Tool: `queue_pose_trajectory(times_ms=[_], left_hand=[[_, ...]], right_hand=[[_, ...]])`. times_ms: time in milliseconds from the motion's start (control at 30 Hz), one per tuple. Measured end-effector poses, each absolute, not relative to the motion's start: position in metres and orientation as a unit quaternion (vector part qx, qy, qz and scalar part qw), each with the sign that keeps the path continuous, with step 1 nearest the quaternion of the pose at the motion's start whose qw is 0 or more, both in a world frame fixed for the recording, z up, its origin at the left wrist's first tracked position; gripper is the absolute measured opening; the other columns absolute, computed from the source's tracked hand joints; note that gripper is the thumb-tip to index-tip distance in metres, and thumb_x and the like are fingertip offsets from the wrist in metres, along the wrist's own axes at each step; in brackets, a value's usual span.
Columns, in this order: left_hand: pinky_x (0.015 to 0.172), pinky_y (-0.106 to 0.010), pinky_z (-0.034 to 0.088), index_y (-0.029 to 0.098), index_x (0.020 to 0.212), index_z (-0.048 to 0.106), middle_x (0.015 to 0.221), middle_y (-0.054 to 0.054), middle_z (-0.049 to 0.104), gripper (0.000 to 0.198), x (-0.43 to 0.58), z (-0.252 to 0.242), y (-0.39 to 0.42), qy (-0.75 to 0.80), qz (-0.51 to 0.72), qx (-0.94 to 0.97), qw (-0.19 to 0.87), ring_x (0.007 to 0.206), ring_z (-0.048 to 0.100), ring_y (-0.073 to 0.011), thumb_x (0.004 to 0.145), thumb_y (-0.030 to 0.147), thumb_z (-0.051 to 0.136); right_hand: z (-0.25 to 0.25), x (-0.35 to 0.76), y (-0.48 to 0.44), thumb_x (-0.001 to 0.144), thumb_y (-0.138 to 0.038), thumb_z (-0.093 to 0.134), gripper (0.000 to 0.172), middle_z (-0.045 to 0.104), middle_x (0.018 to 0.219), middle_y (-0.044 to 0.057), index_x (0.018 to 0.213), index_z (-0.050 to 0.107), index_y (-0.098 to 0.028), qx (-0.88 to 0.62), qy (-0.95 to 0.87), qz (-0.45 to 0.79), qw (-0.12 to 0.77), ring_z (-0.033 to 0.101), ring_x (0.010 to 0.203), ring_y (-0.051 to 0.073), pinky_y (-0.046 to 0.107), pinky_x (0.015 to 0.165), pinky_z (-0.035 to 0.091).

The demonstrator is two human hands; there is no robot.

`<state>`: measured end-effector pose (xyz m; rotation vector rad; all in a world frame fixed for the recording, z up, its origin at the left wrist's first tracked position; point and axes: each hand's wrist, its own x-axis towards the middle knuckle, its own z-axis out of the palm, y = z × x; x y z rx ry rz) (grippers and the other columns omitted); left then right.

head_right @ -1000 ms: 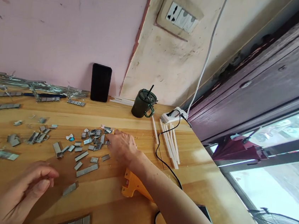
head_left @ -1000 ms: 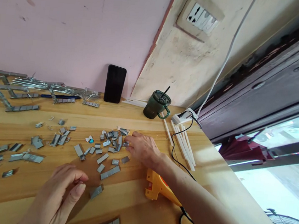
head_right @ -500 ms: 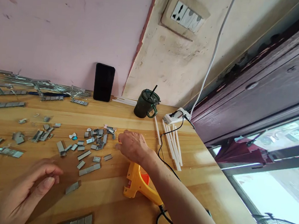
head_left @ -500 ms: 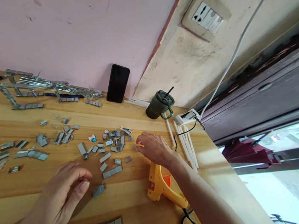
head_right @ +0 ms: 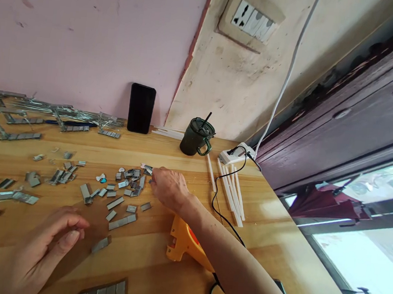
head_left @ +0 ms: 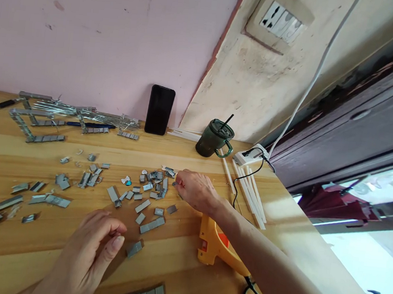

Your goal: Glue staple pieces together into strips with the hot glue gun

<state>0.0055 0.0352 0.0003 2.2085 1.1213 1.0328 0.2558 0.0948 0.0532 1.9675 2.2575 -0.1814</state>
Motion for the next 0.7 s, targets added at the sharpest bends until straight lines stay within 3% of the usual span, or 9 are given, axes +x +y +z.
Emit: queue_pose_trajectory(times_ms=[233,467,700], left_hand=[[0.059,-0.026,0.05,0.025,0.079,0.058,0.07,0.001,0.062,0.021,0.005,0.003,0.034,0.43,0.336,0.801,0.248,0.066,0.06,-0.0171,0.091,0.034,0.043],[0.06,-0.026,0.05,0.025,0.079,0.058,0.069,0.002,0.062,0.019,0.008,0.008,0.033,0.427,0.343,0.799,0.249,0.065,0.06,-0.0167,0.091,0.033,0.045],[0.059,-0.027,0.047,0.024,0.078,0.057,0.068,0.002,0.059,0.021,0.009,0.001,0.032,0.417,0.357,0.796,0.254,0.064,0.057,-0.0168,0.092,0.032,0.044]], right_hand=[[0.058,0.252,0.091,0.089,-0.028,0.049,0.023,0.07,0.089,0.006,0.079,0.069,-0.02,0.643,0.759,-0.071,0.07,0.066,0.083,0.021,0.025,0.059,0.039],[0.054,0.228,0.098,0.088,-0.027,0.051,0.022,0.066,0.106,0.003,0.105,0.065,-0.027,0.608,0.786,-0.106,0.023,0.064,0.093,0.021,0.026,0.068,0.043],[0.049,0.233,0.101,0.078,-0.011,0.052,0.02,0.067,0.098,0.008,0.089,0.067,-0.018,0.605,0.774,-0.185,-0.037,0.062,0.091,0.024,0.033,0.075,0.044]])
